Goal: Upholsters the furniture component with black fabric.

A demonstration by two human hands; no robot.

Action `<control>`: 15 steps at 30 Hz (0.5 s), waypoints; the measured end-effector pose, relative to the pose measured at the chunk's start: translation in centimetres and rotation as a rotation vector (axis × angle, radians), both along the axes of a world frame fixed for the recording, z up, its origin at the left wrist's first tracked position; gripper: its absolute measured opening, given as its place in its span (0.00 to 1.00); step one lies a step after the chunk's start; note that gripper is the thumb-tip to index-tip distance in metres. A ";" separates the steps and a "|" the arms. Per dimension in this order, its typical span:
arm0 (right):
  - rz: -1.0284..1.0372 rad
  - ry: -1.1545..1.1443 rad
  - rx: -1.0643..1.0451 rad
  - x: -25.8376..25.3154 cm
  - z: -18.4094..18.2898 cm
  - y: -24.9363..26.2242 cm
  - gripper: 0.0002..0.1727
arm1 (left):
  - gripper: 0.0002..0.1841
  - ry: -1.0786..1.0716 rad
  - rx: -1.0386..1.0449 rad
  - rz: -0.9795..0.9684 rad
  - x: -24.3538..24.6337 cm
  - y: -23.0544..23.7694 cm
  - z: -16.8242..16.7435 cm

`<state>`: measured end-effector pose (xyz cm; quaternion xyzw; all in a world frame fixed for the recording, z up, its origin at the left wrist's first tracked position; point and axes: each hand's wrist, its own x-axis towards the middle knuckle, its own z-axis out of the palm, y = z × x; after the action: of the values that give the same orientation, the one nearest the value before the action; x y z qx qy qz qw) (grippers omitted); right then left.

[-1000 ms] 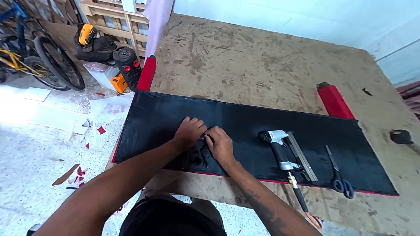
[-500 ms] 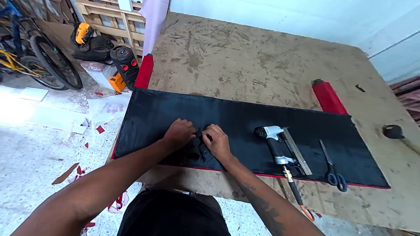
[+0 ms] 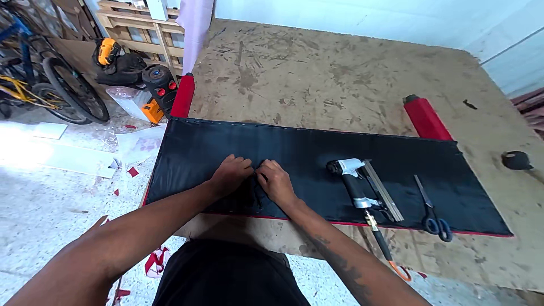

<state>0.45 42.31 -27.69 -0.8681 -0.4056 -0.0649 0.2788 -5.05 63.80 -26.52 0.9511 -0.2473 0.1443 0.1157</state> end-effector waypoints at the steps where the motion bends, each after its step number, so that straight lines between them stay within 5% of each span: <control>1: 0.015 0.021 -0.067 0.1 0.6 0.0 0.08 | 0.09 0.026 0.029 -0.014 0.0 -0.3 0.3; 7: -0.009 0.119 -0.281 -0.5 3.6 -2.1 0.11 | 0.08 0.216 0.200 0.011 -1.3 -0.7 2.6; 11: -0.500 0.085 -0.144 1.6 6.9 -12.0 0.15 | 0.24 0.468 0.169 0.162 -3.4 -0.2 3.2; 15: -0.840 0.311 -0.310 3.2 6.2 -18.5 0.37 | 0.32 0.873 0.138 0.205 -3.4 -0.6 5.7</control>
<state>3.65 23.78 -21.52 -0.9878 0.0222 0.0199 0.1530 -8.44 63.20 -20.86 0.9480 -0.0890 -0.2764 0.1305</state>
